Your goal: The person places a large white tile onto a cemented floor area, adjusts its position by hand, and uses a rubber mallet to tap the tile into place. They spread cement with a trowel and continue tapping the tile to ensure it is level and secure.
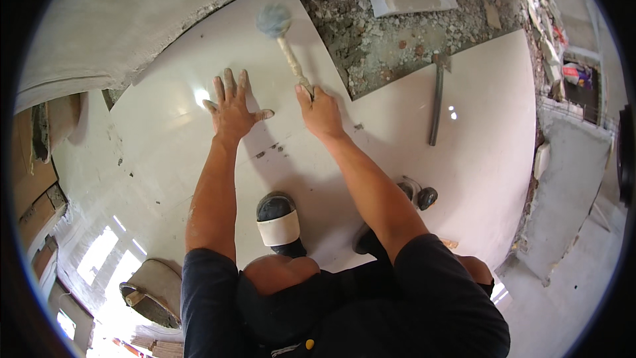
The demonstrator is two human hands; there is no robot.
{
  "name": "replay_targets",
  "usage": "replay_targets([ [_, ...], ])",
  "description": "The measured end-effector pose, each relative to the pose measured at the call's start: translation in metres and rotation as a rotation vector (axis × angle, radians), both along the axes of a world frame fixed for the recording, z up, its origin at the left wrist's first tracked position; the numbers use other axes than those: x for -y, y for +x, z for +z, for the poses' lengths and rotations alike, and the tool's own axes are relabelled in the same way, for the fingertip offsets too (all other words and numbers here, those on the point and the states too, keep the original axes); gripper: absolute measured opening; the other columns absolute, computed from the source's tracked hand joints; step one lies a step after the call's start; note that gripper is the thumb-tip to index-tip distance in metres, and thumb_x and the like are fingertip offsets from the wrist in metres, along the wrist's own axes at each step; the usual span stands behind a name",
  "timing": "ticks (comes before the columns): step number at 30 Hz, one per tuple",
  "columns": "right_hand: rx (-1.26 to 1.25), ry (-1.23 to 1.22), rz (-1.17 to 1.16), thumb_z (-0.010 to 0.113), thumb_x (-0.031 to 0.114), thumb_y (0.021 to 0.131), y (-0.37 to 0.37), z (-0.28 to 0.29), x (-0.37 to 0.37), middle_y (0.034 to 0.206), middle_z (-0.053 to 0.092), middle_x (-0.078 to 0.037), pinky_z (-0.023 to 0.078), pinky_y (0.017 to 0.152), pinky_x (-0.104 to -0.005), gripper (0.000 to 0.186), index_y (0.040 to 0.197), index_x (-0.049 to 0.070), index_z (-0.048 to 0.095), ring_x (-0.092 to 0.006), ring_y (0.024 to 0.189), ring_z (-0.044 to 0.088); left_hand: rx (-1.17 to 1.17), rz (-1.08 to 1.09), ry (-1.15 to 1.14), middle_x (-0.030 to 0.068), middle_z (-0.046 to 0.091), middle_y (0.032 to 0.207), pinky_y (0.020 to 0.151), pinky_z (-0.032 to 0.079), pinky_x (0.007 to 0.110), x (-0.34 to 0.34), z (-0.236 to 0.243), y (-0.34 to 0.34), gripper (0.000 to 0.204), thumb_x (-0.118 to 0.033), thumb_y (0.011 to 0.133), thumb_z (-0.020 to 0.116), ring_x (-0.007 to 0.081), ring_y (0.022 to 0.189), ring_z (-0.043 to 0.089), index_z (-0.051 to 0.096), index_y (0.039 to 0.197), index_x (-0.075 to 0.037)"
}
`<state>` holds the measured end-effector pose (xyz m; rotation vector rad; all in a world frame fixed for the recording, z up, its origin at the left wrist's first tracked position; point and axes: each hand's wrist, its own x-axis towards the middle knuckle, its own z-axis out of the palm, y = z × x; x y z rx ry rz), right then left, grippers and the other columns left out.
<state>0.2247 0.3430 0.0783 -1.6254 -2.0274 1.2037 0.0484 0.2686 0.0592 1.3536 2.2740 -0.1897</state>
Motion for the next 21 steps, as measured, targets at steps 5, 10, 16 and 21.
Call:
replay_targets([
  [5, -0.058, -0.013, -0.013, 0.050, 0.049, 0.095, 0.007, 0.005, -0.002, 0.067, 0.062, -0.023, 0.049, 0.062, -0.0499, 0.050, 0.083, 0.000, 0.056, -0.0445, 0.068, 0.063, 0.012, 0.004, -0.010, 0.0102, 0.011, 0.160, 0.108, 0.018, 0.072, 0.000, 0.001, 0.001, 0.114, -0.062, 0.062, 0.076, 0.0369, 0.147, 0.008, 0.019, 0.153, -0.023],
  [10, 0.066, 0.025, 0.002, 0.049, 0.050, 0.095, -0.007, 0.005, -0.023, 0.068, 0.063, -0.024, 0.049, 0.064, -0.0505, 0.052, 0.085, 0.000, 0.057, -0.0450, 0.070, 0.063, 0.026, -0.003, 0.041, 0.0145, 0.013, 0.159, 0.104, 0.021, 0.074, 0.001, 0.000, -0.001, 0.117, -0.061, 0.059, 0.079, 0.0403, 0.146, 0.010, 0.022, 0.152, -0.021],
  [16, 0.050, 0.003, 0.004, 0.044, 0.054, 0.095, -0.022, 0.001, -0.034, 0.075, 0.065, -0.025, 0.050, 0.072, -0.0516, 0.059, 0.090, -0.002, 0.059, -0.0449, 0.078, 0.064, 0.024, -0.006, 0.055, 0.0144, 0.012, 0.159, 0.105, 0.021, 0.073, 0.002, -0.002, 0.000, 0.117, -0.060, 0.058, 0.079, 0.0404, 0.146, 0.009, 0.022, 0.152, -0.020],
  [21, 0.038, -0.061, -0.016, 0.044, 0.056, 0.094, -0.021, 0.001, -0.028, 0.075, 0.065, -0.024, 0.051, 0.073, -0.0509, 0.060, 0.090, -0.002, 0.059, -0.0444, 0.079, 0.064, 0.020, -0.001, 0.065, 0.0150, 0.012, 0.159, 0.105, 0.020, 0.074, 0.002, -0.004, -0.002, 0.117, -0.060, 0.059, 0.079, 0.0405, 0.146, 0.009, 0.021, 0.153, -0.020],
])
